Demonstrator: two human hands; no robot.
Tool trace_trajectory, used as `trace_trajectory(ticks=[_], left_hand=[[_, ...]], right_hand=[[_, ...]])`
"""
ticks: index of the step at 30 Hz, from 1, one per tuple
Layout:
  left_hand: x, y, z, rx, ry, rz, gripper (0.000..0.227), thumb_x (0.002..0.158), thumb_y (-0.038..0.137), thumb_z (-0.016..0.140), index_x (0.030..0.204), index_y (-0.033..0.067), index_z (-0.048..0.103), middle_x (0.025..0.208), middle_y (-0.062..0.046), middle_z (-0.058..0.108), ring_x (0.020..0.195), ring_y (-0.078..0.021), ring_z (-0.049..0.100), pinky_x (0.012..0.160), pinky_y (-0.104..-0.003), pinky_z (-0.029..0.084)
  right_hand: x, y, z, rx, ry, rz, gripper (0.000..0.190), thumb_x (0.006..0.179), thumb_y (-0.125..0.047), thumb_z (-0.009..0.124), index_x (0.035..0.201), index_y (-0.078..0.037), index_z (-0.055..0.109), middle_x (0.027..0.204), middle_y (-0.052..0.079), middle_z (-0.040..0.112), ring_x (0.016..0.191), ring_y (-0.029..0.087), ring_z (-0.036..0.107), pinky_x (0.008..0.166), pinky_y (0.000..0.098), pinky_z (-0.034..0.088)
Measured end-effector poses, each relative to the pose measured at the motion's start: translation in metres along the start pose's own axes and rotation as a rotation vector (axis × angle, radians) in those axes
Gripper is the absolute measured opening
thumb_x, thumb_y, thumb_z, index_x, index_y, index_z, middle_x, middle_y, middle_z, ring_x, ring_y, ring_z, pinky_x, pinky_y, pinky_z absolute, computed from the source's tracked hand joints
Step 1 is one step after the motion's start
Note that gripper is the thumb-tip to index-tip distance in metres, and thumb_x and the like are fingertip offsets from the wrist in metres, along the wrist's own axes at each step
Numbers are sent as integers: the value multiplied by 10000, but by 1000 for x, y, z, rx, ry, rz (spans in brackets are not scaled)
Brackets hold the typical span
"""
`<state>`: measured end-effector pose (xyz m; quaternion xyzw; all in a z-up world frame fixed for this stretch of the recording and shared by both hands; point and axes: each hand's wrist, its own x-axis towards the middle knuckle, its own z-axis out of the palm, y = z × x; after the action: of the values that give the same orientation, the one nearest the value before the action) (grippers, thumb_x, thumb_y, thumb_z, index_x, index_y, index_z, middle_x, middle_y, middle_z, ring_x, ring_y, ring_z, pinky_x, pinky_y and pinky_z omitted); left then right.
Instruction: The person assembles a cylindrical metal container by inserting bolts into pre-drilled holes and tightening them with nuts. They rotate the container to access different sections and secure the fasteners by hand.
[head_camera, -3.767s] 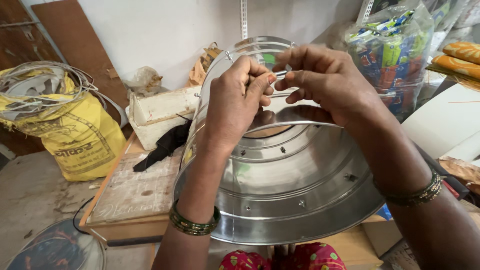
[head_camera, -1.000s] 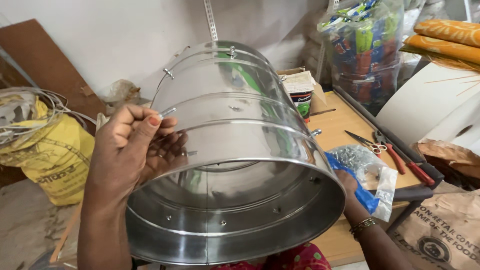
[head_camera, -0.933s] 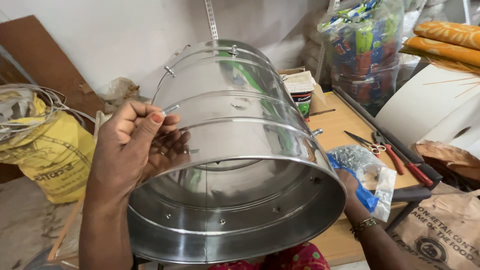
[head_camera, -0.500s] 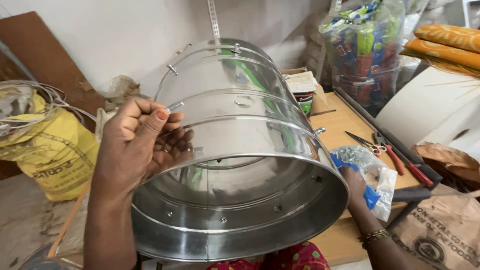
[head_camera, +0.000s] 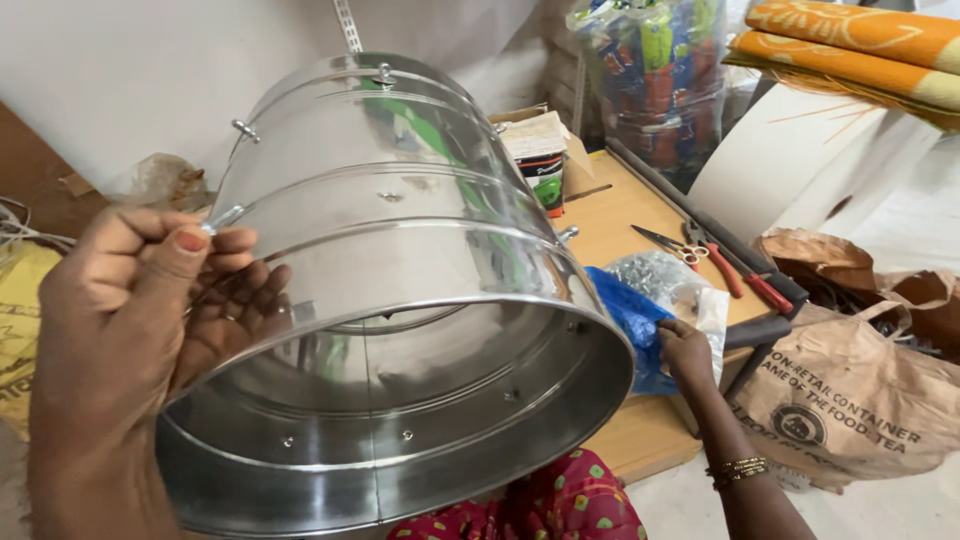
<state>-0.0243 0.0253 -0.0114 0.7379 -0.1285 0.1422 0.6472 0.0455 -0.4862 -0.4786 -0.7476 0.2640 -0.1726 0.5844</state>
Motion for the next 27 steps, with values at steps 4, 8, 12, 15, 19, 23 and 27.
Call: trace_trajectory(ticks=[4, 8, 12, 15, 19, 23, 27], left_hand=[[3, -4, -3, -19, 5, 2, 200, 1081, 137, 508, 1124, -59, 516, 1031, -243, 676, 818, -272, 743, 693, -468, 636], [6, -6, -5, 120, -25, 101, 222, 1110, 136, 500, 1136, -82, 525, 1046, -258, 691, 852, -287, 733, 728, -450, 625], [4, -6, -1, 43, -1, 33, 212, 1086, 142, 502, 1107, -67, 525, 998, -234, 688, 814, -282, 736, 685, -441, 633], [4, -3, -1, 1, -1, 6, 217, 1086, 144, 507, 1099, -71, 531, 968, -240, 674, 792, -293, 729, 680, -454, 633], [7, -6, -2, -33, -26, 42, 214, 1085, 139, 511, 1103, -73, 523, 1017, -238, 675, 845, -283, 726, 757, -459, 635], [7, -9, -5, -95, -24, 23, 202, 1071, 129, 521, 1115, -68, 521, 1026, -240, 671, 841, -286, 730, 772, -470, 630], [8, -11, -6, -124, -46, 50, 211, 1085, 120, 528, 1117, -88, 529, 1028, -249, 669, 846, -273, 717, 792, -469, 631]], right_hand=[[-8, -20, 2, -200, -26, 54, 289, 969, -275, 675, 1036, -15, 784, 654, 123, 641, 520, 196, 551, 507, 361, 434], [-7, -42, 16, -443, -30, -279, 290, 939, -336, 719, 978, -59, 797, 770, 183, 732, 665, 301, 712, 678, 436, 548], [-12, -60, 28, -607, -118, -460, 312, 874, -280, 674, 1167, -202, 752, 979, 190, 753, 889, 375, 737, 787, 485, 589], [-18, -70, 32, -927, -168, -259, 431, 905, -318, 657, 1336, -290, 658, 999, 209, 736, 941, 392, 722, 812, 513, 582], [-15, -68, 33, -1037, -165, -296, 303, 987, -286, 564, 1263, -213, 665, 1022, 189, 755, 959, 378, 737, 816, 509, 597], [-2, -53, 36, -1004, -118, -295, 261, 1017, -243, 525, 1223, -147, 653, 1003, 215, 749, 951, 406, 729, 793, 536, 594], [13, -29, 28, -830, -160, -268, 469, 844, -315, 711, 1265, -116, 656, 1082, 245, 729, 1022, 418, 703, 873, 530, 563]])
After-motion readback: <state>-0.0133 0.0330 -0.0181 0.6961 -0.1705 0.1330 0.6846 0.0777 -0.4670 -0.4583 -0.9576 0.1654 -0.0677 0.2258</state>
